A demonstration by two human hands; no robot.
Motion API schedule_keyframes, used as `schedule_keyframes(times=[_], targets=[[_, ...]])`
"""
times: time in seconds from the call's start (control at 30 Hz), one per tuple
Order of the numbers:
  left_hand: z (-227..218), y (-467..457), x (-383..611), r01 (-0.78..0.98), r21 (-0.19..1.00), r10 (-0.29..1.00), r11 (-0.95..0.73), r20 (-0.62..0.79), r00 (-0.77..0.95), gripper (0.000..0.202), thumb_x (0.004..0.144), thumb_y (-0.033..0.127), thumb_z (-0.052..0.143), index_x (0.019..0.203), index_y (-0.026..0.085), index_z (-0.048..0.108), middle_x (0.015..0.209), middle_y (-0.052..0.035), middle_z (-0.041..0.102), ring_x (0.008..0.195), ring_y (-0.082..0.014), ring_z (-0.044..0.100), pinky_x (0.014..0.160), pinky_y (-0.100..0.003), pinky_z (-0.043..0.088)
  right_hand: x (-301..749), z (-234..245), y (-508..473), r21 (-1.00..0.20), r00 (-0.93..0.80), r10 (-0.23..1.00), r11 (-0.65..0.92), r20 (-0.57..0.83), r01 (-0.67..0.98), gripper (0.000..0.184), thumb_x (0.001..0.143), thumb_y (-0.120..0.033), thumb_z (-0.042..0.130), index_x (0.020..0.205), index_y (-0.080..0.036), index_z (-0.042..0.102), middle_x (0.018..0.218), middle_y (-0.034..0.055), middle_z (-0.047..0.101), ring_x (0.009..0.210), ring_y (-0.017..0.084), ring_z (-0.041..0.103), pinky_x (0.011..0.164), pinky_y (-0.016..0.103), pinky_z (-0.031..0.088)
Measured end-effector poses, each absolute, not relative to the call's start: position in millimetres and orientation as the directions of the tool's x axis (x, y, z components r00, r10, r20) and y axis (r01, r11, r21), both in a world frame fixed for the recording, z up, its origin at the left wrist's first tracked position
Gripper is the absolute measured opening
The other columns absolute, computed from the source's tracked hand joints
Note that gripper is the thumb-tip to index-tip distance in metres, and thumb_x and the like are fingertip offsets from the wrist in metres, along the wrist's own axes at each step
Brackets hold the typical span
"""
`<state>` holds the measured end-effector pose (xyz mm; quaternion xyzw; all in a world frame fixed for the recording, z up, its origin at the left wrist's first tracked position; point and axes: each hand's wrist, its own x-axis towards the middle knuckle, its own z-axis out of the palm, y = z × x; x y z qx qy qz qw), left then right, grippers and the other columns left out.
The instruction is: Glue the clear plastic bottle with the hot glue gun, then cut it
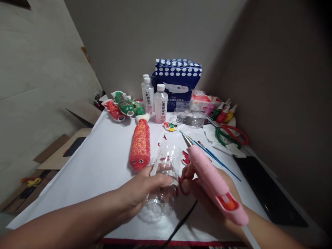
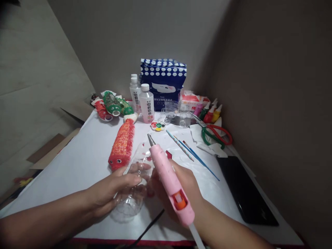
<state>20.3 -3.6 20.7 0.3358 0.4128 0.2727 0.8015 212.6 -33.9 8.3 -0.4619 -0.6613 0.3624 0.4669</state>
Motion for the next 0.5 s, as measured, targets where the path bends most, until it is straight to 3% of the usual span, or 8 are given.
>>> schedule_keyframes(times=[0.07,0.2,0.33,0.5], targets=[[20,-4,22,-0.193,0.773,0.740,0.604,-0.454,0.496,0.046,0.066,0.027,0.079,0.107,0.016,0.063,0.086,-0.0062,0.069,0.077,-0.0205,0.065,0.076,-0.034,0.048,210,8,-35,-0.885,-0.170,0.938,0.342,0.302,0.316,0.008,0.082,-0.028,0.068,0.081,-0.023,0.062,0.069,0.0015,0.068,0.059,0.018,0.065,0.058,0.028,0.054],[16,-8,23,-0.223,0.785,0.781,0.578,-0.452,0.432,0.060,0.065,0.024,0.082,0.119,0.014,0.057,0.095,-0.0093,0.070,0.085,-0.0242,0.067,0.086,-0.041,0.049,203,-6,-35,-0.917,-0.126,0.950,0.308,0.284,0.255,0.020,0.076,-0.028,0.075,0.088,-0.022,0.062,0.072,0.0009,0.066,0.061,0.018,0.065,0.059,0.028,0.055],[12,-10,23,-0.237,0.787,0.792,0.570,-0.448,0.415,0.079,0.065,0.024,0.084,0.134,0.016,0.047,0.108,-0.0128,0.068,0.094,-0.0276,0.067,0.090,-0.044,0.048,199,-17,-34,-0.971,-0.046,0.977,0.210,0.206,0.112,0.022,0.080,-0.036,0.074,0.078,-0.022,0.057,0.070,0.0004,0.063,0.061,0.017,0.063,0.058,0.030,0.053],[10,-10,23,-0.233,0.797,0.792,0.556,-0.424,0.440,0.089,0.067,0.026,0.084,0.143,0.021,0.038,0.118,-0.0129,0.065,0.107,-0.0296,0.064,0.095,-0.045,0.048,203,-6,-33,-0.978,-0.141,0.972,0.199,0.188,0.067,0.018,0.088,-0.035,0.067,0.082,-0.022,0.055,0.076,0.0011,0.062,0.061,0.015,0.059,0.061,0.031,0.053]])
